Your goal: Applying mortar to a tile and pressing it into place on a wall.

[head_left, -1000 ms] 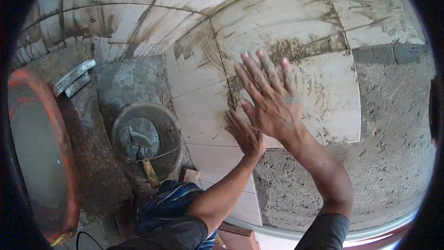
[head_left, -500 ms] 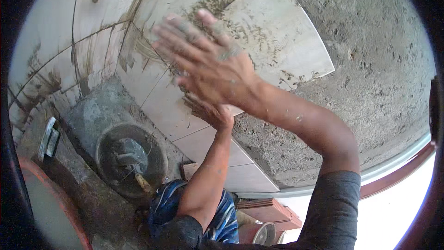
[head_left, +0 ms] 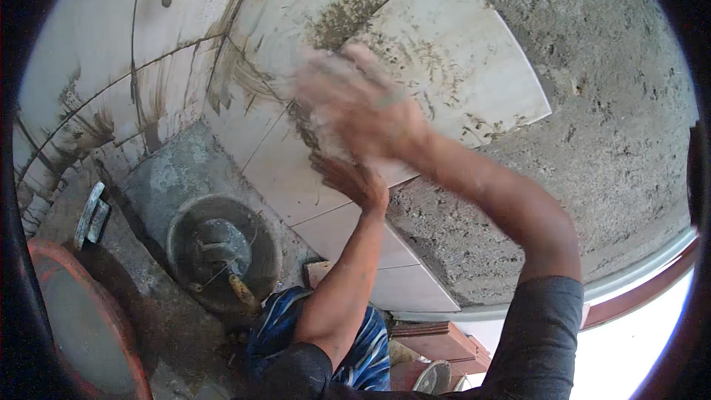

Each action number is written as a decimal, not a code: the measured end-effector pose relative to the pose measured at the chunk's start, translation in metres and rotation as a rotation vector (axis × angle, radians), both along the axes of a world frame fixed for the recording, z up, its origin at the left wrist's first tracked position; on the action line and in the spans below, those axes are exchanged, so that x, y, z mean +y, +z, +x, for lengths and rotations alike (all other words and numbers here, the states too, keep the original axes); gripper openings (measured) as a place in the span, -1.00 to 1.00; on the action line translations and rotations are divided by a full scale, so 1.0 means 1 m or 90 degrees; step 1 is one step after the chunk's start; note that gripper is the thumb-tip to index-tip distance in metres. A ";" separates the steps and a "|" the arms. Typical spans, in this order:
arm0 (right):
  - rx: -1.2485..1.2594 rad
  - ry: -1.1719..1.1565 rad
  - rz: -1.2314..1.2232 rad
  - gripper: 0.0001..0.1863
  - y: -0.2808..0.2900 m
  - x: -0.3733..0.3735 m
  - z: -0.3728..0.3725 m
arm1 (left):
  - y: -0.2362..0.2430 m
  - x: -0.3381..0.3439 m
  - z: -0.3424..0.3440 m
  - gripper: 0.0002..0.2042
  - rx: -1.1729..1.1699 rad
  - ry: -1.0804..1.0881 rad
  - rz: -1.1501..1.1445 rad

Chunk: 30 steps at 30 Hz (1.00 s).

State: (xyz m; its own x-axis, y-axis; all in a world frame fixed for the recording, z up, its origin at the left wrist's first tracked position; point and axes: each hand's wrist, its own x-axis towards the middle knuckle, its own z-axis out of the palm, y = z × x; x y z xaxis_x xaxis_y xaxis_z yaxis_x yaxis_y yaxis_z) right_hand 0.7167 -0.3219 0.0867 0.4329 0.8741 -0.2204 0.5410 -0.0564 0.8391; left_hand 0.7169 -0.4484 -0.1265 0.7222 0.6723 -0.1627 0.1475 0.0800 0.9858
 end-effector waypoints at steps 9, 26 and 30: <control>0.018 -0.085 0.027 -0.16 -0.011 0.007 -0.009 | 0.004 0.016 -0.005 -0.01 -0.038 -0.007 -0.157; 0.061 0.021 0.007 -0.23 -0.032 0.039 -0.012 | 0.002 0.005 -0.007 -0.10 -0.017 0.041 -0.089; 0.031 -0.120 -0.077 -0.20 -0.025 -0.035 0.035 | 0.041 0.020 -0.011 -0.12 -0.079 0.019 -0.232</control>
State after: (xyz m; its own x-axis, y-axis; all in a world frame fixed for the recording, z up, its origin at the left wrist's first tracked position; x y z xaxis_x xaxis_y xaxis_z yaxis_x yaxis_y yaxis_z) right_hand 0.7519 -0.3573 0.0615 0.5726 0.7447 -0.3428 0.5702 -0.0614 0.8192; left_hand 0.7058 -0.4279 -0.0859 0.7324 0.6077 -0.3072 0.0207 0.4311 0.9021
